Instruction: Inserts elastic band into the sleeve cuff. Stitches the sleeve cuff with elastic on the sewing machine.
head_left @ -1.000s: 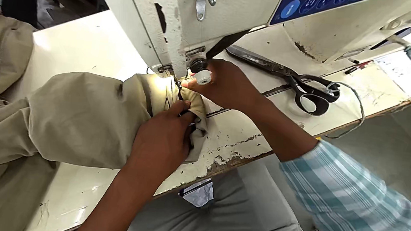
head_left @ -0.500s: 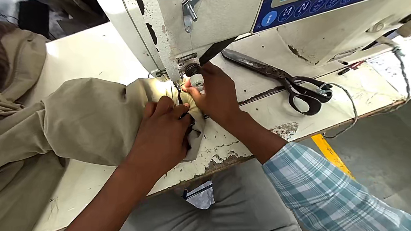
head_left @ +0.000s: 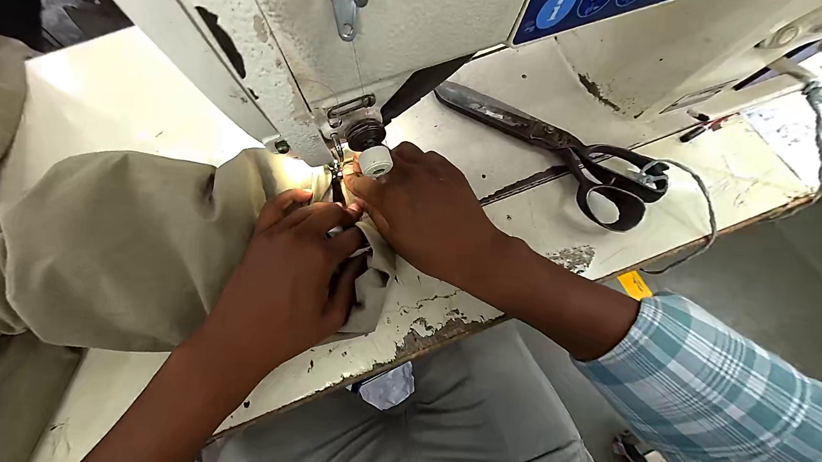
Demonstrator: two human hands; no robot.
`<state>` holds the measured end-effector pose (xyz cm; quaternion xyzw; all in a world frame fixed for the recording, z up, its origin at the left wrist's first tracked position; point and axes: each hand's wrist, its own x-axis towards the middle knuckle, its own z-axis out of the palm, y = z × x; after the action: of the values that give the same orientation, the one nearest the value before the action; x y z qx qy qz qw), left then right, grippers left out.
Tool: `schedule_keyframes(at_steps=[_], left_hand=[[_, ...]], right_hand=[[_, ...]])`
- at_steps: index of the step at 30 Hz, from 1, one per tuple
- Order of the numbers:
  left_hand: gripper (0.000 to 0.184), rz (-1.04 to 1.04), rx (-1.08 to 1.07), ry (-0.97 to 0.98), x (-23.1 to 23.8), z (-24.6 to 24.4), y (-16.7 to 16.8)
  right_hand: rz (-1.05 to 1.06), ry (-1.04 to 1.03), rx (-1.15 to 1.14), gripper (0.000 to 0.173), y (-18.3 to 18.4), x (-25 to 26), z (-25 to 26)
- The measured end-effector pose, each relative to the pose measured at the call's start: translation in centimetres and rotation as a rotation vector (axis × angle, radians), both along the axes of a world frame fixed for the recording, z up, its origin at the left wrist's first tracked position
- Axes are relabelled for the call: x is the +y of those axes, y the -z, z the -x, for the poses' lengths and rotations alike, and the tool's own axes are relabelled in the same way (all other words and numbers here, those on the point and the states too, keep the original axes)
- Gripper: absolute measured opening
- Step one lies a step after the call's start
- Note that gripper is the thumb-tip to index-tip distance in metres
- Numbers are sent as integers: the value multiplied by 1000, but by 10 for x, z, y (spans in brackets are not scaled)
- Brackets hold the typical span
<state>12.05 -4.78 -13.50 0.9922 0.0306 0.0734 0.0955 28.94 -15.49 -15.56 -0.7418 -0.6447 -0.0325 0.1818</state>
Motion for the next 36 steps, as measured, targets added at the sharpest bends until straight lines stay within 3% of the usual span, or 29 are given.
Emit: schedule_keyframes(at_steps=[36], left_hand=[[38, -47, -47, -10, 27, -11, 6]], right_hand=[[-115, 67, 75, 28, 12, 22, -12]])
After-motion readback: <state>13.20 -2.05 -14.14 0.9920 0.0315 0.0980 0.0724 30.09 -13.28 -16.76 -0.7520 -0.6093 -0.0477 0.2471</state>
